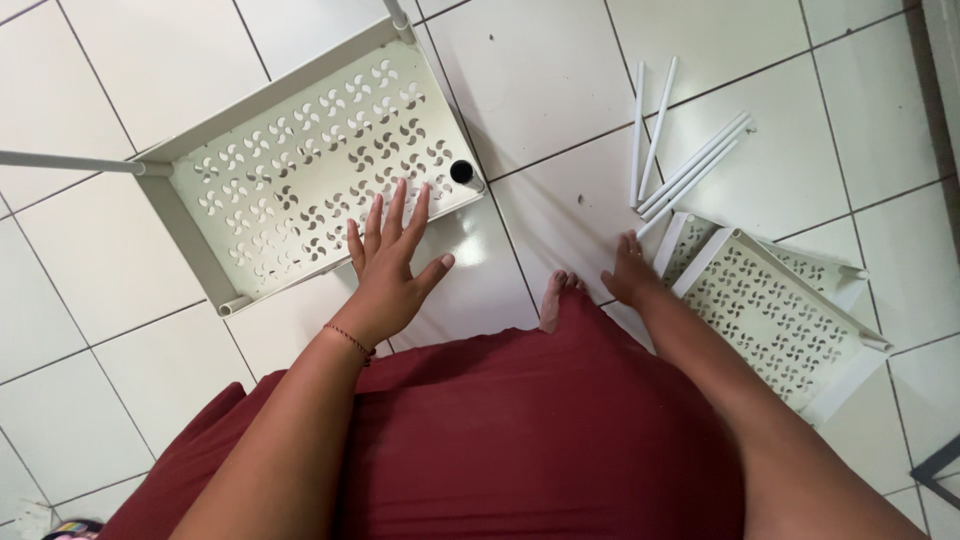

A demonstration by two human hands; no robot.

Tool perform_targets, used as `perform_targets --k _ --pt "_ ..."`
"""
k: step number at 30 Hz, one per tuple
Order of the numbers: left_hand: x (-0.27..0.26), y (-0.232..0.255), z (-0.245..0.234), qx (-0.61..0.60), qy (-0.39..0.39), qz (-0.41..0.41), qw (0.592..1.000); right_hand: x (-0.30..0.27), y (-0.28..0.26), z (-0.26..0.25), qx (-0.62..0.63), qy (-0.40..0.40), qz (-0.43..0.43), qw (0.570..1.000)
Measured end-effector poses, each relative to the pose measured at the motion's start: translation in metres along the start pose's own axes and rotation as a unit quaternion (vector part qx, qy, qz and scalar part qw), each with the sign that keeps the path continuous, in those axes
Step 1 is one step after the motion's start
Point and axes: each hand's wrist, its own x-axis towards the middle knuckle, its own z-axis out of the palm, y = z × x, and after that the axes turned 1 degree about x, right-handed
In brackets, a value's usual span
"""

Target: The person assembles a white plastic shelving unit by inserting white poles into the corners of perforated trays. They connect multiple trays and poles to build a multi-tier structure while sitting on the floor.

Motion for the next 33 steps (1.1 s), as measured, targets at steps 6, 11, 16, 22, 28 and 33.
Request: perform_targets --k 6,11,16,22,28,33 --pt "0.001 0.000 -0.002 -0.002 -0.014 -0.006 1.000 -0.035 -0.025 0.023 0.077 0.027 -0.129 0.988" --pt "0.000 0.000 -0.004 -0.010 -0.023 0.001 1.000 -0.061 -0.050 -0.011 0.012 -0.024 -0.049 0.998" --pt "-0.002 -0.001 -0.005 -0.014 -0.027 0.006 1.000 -0.059 -0.056 -0.045 -0.089 0.040 -0.067 0.993" --pt "-0.002 0.000 -0.005 -0.011 -0.021 0.007 1.000 -0.051 -0.052 -0.025 -0.150 0.021 -0.088 0.985" --pt "-0.002 0.002 -0.006 -0.003 -0.027 0.002 1.000 -0.069 -0.051 -0.025 -0.191 0.013 -0.161 0.968" --pt "-0.001 0.003 -0.006 -0.007 -0.042 -0.006 0.999 -0.082 -0.059 -0.040 -0.238 -0.019 -0.256 0.937"
